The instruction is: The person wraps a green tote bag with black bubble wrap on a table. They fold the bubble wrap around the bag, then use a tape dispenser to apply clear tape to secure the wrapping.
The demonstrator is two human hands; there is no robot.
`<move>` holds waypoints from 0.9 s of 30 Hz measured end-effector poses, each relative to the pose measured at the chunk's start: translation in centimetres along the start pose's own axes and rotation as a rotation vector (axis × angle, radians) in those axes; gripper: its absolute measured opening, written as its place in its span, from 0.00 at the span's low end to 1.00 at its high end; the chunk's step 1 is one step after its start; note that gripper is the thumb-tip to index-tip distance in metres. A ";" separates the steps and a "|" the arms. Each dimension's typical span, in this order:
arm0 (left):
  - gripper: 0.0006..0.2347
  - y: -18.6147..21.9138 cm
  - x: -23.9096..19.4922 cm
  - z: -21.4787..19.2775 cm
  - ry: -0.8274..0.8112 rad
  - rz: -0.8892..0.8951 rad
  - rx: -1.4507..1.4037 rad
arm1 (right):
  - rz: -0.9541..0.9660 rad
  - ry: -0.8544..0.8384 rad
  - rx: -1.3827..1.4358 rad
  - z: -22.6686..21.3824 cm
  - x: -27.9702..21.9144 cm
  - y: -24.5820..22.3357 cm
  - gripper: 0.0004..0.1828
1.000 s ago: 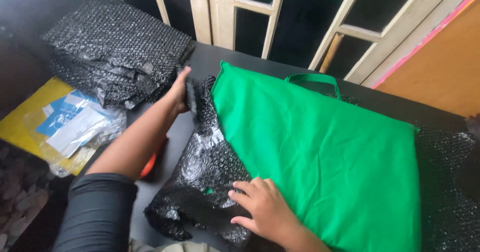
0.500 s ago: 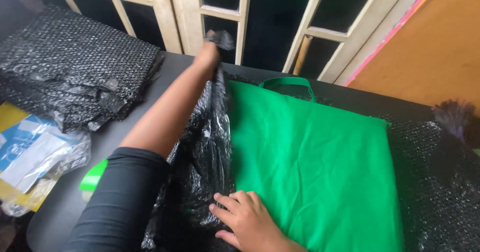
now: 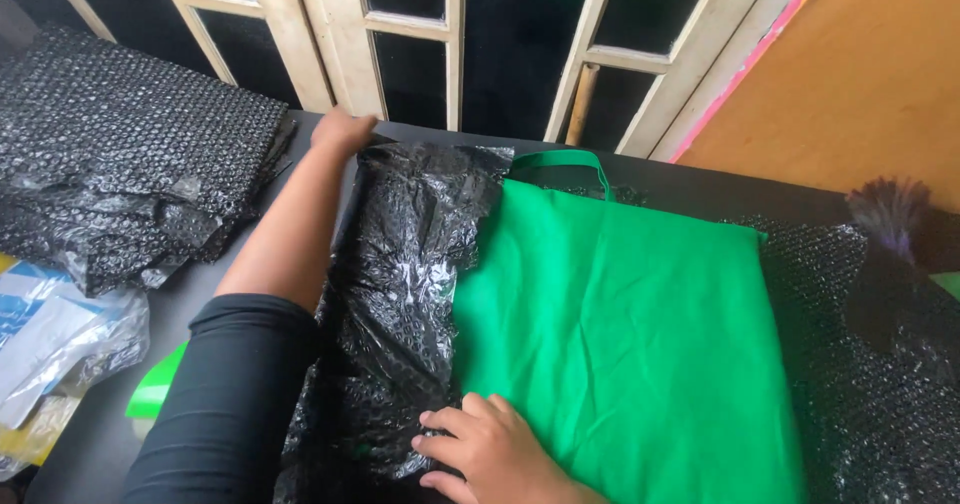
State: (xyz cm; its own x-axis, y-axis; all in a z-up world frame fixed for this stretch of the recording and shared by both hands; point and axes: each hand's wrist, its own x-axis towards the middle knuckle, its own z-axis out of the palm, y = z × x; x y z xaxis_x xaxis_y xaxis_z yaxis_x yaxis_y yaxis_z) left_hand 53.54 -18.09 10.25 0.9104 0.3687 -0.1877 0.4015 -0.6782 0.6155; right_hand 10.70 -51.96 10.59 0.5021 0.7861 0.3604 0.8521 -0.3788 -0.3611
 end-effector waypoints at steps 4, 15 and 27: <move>0.23 -1.6 -5.4 -1.1 -0.318 -0.311 -0.437 | 0.010 -0.044 0.034 1.0 -0.2 0.8 0.18; 0.26 -0.4 3.6 4.2 0.021 0.223 -0.073 | 0.022 -0.069 0.074 0.8 -0.3 1.4 0.18; 0.48 -3.9 -28.9 -1.3 -0.220 1.033 0.435 | 0.554 0.107 0.002 0.4 0.3 -0.3 0.49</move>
State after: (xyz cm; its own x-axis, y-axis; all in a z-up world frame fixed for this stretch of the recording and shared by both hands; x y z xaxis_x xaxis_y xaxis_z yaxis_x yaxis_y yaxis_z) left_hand 25.57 -25.26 14.33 0.8058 -0.5840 0.0979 -0.5884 -0.7709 0.2442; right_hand 10.53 -51.43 10.41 0.8865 0.4167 0.2014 0.4570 -0.7197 -0.5227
